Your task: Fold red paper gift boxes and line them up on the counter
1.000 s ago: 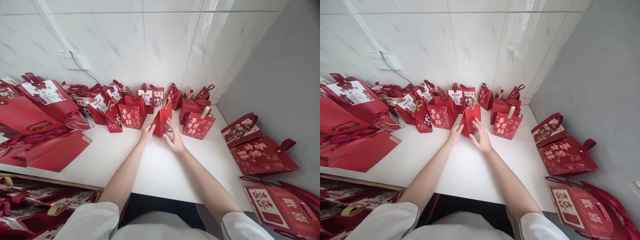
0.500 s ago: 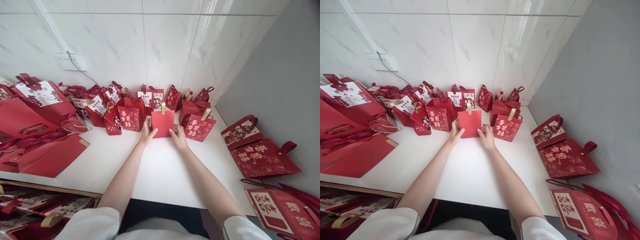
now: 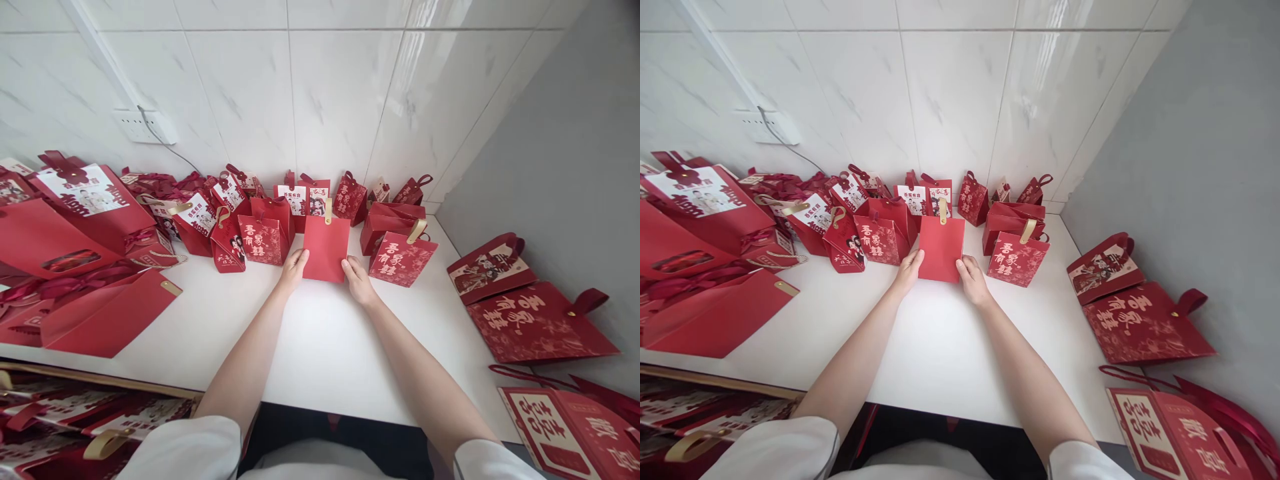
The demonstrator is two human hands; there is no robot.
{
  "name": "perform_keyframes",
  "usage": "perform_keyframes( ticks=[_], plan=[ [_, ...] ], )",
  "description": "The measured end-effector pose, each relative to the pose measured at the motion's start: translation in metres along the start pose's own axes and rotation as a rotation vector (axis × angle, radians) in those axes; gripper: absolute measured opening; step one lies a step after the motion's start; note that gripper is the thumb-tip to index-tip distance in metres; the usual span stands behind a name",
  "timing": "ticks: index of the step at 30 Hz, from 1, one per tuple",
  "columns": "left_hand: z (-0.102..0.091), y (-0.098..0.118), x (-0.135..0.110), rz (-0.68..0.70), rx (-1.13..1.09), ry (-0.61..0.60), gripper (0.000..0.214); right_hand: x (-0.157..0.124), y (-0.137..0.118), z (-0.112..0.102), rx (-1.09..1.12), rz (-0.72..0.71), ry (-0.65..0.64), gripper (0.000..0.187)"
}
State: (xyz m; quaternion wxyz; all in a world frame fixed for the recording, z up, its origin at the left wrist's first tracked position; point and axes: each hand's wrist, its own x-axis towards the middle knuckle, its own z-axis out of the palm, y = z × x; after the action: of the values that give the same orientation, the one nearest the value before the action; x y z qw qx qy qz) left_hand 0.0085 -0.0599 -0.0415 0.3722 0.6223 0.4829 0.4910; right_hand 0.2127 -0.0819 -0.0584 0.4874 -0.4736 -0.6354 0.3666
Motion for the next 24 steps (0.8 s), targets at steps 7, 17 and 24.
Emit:
perform_keyframes(
  ticks=[7,17,24],
  plan=[
    [-0.002,0.003,0.0,-0.042,-0.1,-0.057,0.044,0.005,0.003,-0.003,-0.003,0.001,-0.016,0.051],
    [-0.012,0.01,0.0,-0.103,-0.233,-0.16,0.037,0.006,0.01,-0.005,0.009,0.016,0.013,0.048],
    [-0.018,0.003,0.002,-0.131,-0.149,-0.191,0.039,0.005,0.008,-0.008,0.007,-0.029,-0.091,0.046]
  ],
)
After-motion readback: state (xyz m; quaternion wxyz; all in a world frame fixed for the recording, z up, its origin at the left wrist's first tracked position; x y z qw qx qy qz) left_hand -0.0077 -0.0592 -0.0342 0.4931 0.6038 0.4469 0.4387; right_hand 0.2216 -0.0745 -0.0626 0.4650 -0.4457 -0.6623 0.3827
